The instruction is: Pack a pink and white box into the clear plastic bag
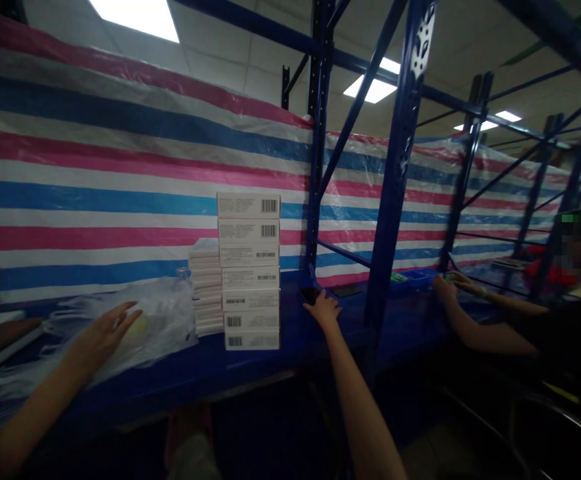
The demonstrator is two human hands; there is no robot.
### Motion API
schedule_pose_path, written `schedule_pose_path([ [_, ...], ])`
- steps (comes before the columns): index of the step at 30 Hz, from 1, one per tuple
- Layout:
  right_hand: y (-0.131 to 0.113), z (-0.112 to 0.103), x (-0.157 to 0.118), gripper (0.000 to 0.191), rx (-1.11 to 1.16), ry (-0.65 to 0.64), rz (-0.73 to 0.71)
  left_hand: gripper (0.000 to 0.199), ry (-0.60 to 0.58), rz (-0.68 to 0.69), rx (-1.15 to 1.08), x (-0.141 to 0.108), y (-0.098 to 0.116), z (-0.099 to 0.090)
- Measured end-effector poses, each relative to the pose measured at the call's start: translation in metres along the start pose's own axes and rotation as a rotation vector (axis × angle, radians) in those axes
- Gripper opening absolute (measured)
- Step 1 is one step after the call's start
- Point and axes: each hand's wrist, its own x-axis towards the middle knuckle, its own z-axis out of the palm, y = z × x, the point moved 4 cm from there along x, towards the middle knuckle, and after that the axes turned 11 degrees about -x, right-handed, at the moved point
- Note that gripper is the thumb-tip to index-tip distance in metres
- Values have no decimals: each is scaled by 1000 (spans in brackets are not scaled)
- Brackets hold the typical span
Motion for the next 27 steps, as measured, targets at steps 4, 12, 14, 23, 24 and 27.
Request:
schedule_pose_path([
  [4,-10,1,17,58,24,-9,-36,31,-11,-47,6,3,2,-4],
  [12,-10,12,33,66,58,25,-75,23,-63,-23,63,11,6,-8],
  [14,-10,11,33,60,83,48,-71,24,-88,-43,51,10,4,-7],
  [23,-16,2,27,42,139,437,-159,31,-92,-266,-88,11,4,-10],
  [24,-16,1,27,44,161,503,-172,33,-95,-271,-103,10,5,-9],
  [27,-15,-1,29,51,238,672,-215,34,-107,-287,-126,6,4,-5],
])
